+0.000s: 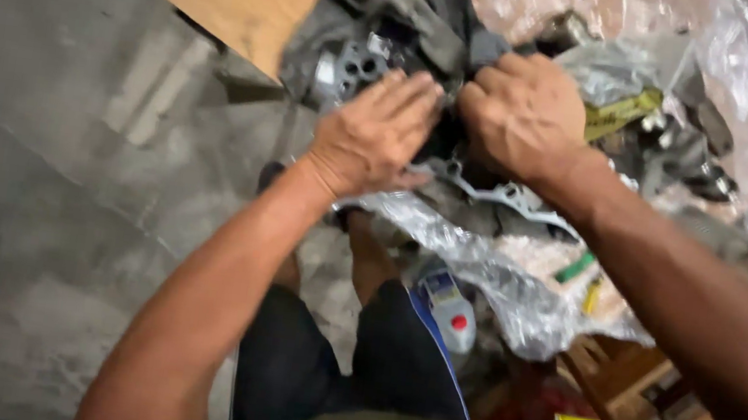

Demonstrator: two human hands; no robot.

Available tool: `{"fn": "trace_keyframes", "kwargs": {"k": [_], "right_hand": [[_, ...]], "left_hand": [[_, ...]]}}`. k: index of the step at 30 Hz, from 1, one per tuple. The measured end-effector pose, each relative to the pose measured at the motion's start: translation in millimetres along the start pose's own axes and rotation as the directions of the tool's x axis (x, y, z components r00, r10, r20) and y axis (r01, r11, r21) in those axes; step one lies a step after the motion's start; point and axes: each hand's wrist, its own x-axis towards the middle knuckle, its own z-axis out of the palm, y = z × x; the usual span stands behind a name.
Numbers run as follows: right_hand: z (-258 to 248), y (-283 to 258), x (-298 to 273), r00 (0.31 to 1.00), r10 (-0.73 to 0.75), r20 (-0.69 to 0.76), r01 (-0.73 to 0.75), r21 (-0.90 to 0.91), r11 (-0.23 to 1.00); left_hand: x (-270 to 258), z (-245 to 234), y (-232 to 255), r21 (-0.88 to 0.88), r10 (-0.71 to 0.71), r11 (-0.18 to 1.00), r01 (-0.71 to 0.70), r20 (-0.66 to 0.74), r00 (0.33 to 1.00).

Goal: Cleaning and inspecting an engine camshaft housing using a brush and marker on a workbench.

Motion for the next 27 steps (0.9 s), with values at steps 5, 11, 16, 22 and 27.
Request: {"fn": "trace_keyframes", "kwargs": {"k": [5, 11, 16, 22, 27], "right_hand": [[4, -1, -7, 0.998, 0.016, 0.068, -0.015, -0.004, 1.000], [4, 2, -7, 1.000, -0.002, -0.030, 0.003, 0.012, 1.000], [7, 7, 1, 0.999, 0.019, 0.035, -0.020, 0.035, 0.999], [4, 9, 4, 0.997, -0.002, 0.073, 0.004, -0.023, 1.000], [0, 4, -5, 1.000, 0.015, 0.025, -0.016, 0.029, 0.999]], "left_hand": [[-1, -2, 2, -0.046, 0.022, 0.999, -0.024, -0.035, 0.999], [2, -8, 1, 0.003, 0.021, 1.000, -0.021, -0.014, 1.000], [4, -7, -2, -0.030, 0.022, 0.999, -0.022, 0.001, 1.000], [7, -9, -7, -0.004, 0.015, 1.000, -0.015, -0.011, 1.000], [2, -8, -2, -0.015, 0.019, 1.000, -0.018, 0.006, 1.000]]}}
